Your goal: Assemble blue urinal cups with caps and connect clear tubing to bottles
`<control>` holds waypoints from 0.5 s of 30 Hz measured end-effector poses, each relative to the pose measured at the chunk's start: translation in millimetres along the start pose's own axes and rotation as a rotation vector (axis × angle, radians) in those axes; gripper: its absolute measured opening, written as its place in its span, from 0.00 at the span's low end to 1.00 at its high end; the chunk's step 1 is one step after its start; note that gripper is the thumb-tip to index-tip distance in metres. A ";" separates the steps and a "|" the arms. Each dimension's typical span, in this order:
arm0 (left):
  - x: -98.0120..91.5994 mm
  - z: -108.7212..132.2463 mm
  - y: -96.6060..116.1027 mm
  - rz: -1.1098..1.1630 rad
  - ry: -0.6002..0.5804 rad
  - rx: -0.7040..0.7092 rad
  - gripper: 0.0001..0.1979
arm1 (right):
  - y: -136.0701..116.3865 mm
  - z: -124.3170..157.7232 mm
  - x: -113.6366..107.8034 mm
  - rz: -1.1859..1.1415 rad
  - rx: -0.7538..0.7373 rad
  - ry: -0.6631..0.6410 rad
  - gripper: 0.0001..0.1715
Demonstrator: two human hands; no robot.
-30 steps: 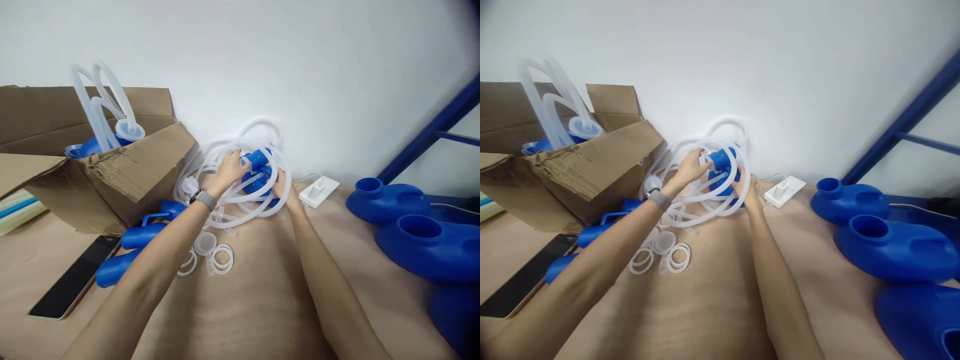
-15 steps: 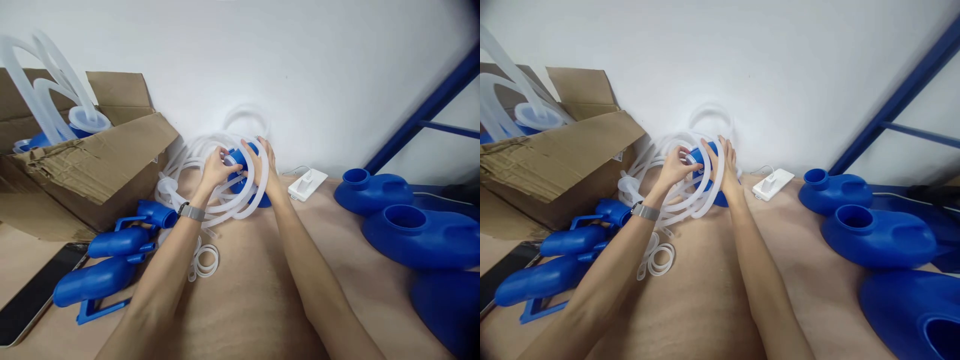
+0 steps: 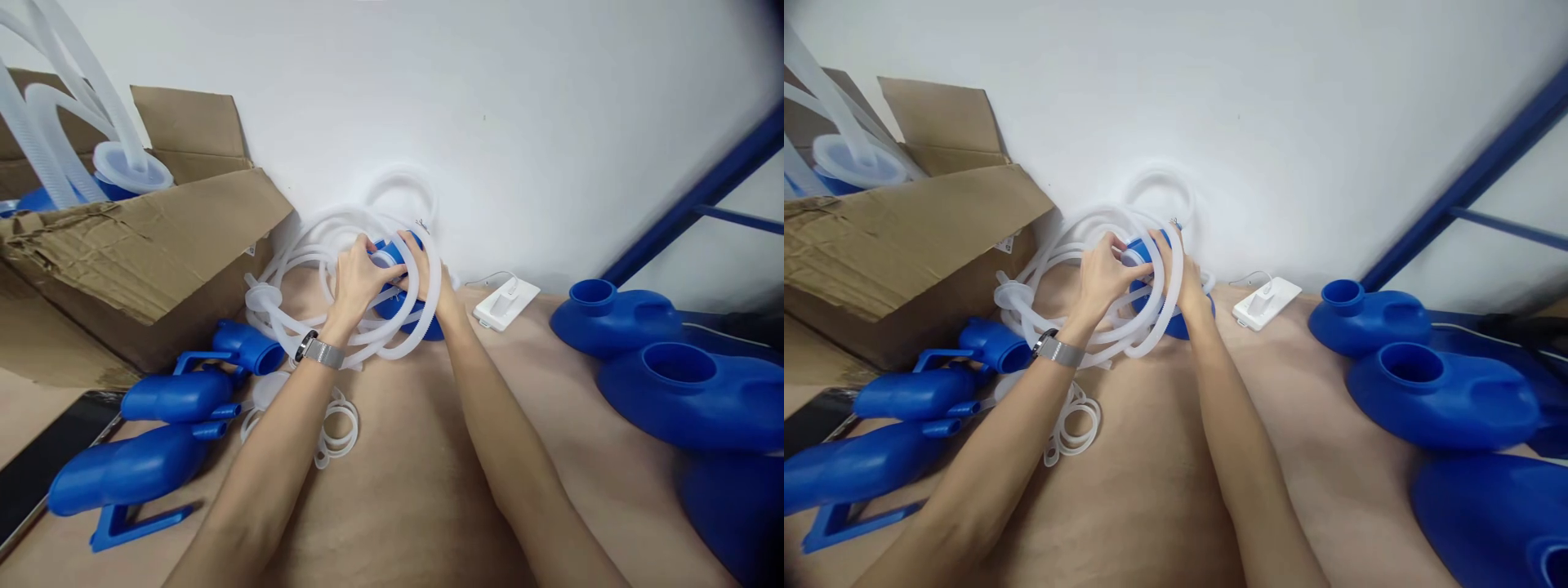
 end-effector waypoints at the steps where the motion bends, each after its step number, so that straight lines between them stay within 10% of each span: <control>1: -0.1 1.1 0.6 -0.012 0.000 0.005 0.25 | -0.1 -0.1 -0.6 0.010 0.019 0.011 0.50; 15: 0.9 3.0 9.2 -0.108 0.039 0.123 0.21 | -14.9 -0.5 -6.3 0.007 0.044 0.015 0.38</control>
Point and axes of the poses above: each hand's wrist, its own z-axis away from the middle knuckle, its own x-axis out of the palm, y = z × x, the point moved 6 cm from there along -z, towards the middle knuckle, and after that the axes turned 10 degrees about y, right-handed, at the moved point
